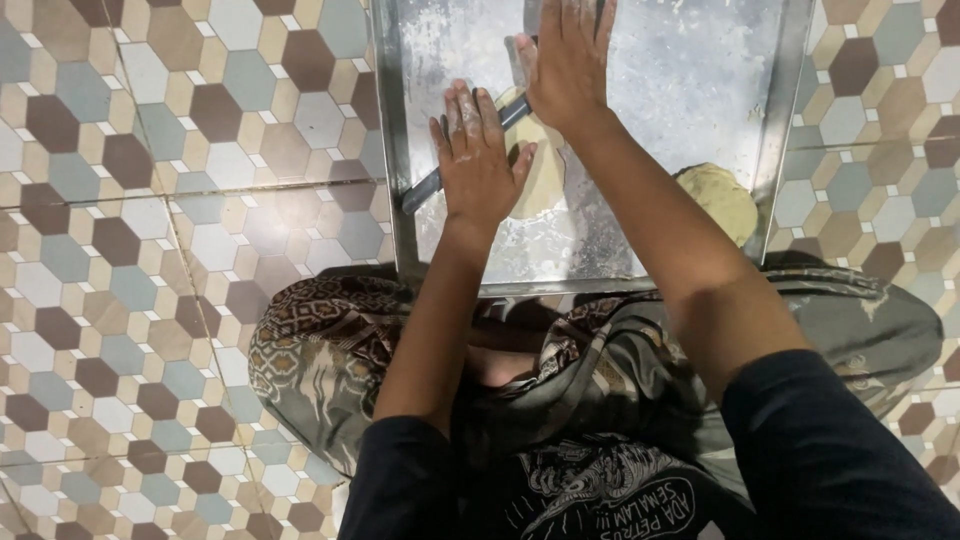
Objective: Cutting star-shaped cookies from dough on a floured tray while sitting on the floor.
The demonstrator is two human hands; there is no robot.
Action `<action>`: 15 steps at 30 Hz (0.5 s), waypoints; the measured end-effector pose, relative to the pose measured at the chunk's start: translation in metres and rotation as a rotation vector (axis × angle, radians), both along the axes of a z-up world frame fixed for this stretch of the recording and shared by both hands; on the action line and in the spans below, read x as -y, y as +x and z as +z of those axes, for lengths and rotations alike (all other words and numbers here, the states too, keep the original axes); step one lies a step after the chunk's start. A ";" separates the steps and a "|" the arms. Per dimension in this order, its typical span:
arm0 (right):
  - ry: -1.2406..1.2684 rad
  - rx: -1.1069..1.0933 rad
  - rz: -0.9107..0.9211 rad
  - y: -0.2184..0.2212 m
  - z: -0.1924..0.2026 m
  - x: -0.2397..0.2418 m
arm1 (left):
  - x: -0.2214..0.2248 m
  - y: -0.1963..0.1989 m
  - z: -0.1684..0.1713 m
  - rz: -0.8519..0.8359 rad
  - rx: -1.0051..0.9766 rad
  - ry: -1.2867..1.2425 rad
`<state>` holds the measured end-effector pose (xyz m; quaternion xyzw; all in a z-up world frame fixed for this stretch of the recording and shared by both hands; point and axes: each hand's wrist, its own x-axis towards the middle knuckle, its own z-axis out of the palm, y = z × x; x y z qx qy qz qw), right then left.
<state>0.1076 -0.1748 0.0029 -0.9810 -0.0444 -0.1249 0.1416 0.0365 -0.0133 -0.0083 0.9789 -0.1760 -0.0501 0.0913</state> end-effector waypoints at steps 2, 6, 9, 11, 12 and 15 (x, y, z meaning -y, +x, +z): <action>0.002 -0.077 0.027 0.007 0.003 -0.004 | -0.002 0.002 0.003 0.034 0.014 -0.004; 0.006 -0.101 -0.002 0.017 0.006 -0.015 | -0.006 0.011 0.003 0.039 0.028 0.073; 0.012 -0.083 -0.037 0.027 0.005 -0.020 | -0.009 0.019 0.000 0.058 0.012 0.083; 0.010 -0.130 -0.052 0.030 0.007 -0.022 | -0.011 0.020 -0.002 0.068 0.047 0.089; 0.008 -0.134 -0.054 0.032 0.006 -0.024 | -0.011 0.022 -0.002 0.066 0.042 0.087; 0.011 -0.026 -0.027 0.038 0.004 -0.026 | -0.014 0.027 -0.001 0.075 0.088 0.087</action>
